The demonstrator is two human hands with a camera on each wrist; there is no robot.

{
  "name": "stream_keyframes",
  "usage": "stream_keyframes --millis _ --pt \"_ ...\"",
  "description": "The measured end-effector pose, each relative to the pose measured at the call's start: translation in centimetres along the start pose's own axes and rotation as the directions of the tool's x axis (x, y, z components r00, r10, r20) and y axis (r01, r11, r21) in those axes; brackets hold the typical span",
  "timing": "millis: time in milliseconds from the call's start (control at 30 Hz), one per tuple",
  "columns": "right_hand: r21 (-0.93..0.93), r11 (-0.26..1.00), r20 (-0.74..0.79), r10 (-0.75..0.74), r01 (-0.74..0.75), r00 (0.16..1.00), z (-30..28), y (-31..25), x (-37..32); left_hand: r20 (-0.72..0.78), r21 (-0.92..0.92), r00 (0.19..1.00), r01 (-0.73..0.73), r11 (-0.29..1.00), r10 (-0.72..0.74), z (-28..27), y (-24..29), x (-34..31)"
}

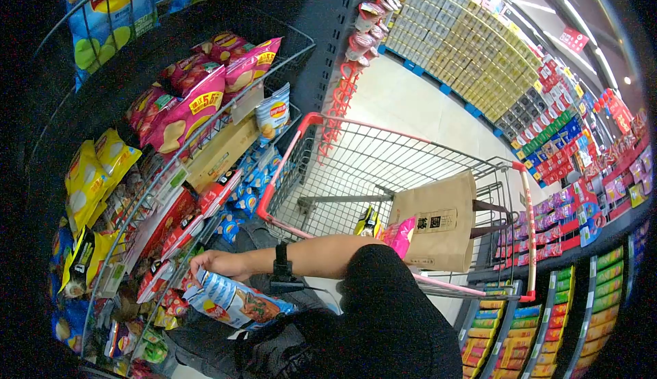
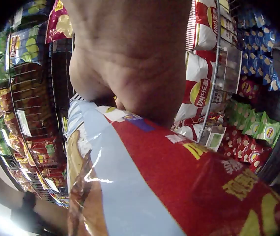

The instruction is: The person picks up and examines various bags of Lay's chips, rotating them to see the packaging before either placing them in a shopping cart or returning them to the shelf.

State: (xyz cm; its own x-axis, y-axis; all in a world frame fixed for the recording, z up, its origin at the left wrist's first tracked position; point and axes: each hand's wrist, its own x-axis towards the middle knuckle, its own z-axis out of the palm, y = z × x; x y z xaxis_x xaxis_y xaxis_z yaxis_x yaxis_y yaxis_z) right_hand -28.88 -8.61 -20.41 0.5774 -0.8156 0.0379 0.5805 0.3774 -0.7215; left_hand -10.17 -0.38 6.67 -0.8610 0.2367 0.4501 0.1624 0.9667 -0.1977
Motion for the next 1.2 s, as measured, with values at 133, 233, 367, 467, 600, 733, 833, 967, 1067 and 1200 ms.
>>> stream_keyframes --millis 133,233,367,467,600,733,833,967,1067,1200 --pt "-0.008 1.000 -0.005 -0.018 0.018 1.000 0.1 -0.1 -0.1 -0.408 0.122 0.908 0.159 0.980 -0.097 4.1 -0.2 2.4" --pt "-0.079 0.996 0.014 -0.043 0.044 0.999 0.3 -0.4 -0.3 -0.151 -0.051 0.986 0.062 0.997 -0.069 2.0 -1.6 2.8" --pt "-0.078 0.997 0.017 0.013 -0.012 1.000 0.0 -0.5 -0.5 0.288 -0.361 0.957 0.141 0.922 -0.034 -1.6 -2.4 2.6" --pt "0.031 0.999 0.073 0.004 -0.007 0.997 -0.5 0.1 0.0 0.308 -0.420 0.949 0.203 0.884 -0.072 -1.6 -2.7 2.6" --pt "0.024 0.999 0.059 0.020 -0.022 0.998 -0.4 -0.3 -0.5 0.141 -0.376 0.990 0.055 0.925 -0.001 -1.7 -3.1 -0.1" --pt "0.011 1.000 0.074 -0.006 0.005 0.997 -0.8 0.1 -0.4 -0.121 -0.431 0.992 -0.021 0.902 -0.035 -1.5 -3.2 -1.3" --pt "0.015 1.000 0.069 -0.026 0.025 0.997 -0.5 0.0 -0.4 -0.118 -0.412 0.992 0.000 0.911 -0.053 -1.3 -3.1 -1.5" --pt "-0.084 0.996 0.030 0.002 0.000 1.000 -0.4 0.3 -0.3 -0.106 -0.413 0.993 0.009 0.911 -0.058 -1.4 -3.0 -1.7" --pt "-0.065 0.998 0.038 -0.004 0.007 0.999 -0.2 -0.1 -0.4 -0.102 -0.419 0.993 0.018 0.908 -0.067 -1.5 -2.8 -1.8" --pt "-0.097 0.995 0.036 -0.030 0.033 0.999 -0.1 0.2 -0.3 -0.104 -0.434 0.991 0.026 0.901 -0.079 -1.9 -2.5 -2.2"
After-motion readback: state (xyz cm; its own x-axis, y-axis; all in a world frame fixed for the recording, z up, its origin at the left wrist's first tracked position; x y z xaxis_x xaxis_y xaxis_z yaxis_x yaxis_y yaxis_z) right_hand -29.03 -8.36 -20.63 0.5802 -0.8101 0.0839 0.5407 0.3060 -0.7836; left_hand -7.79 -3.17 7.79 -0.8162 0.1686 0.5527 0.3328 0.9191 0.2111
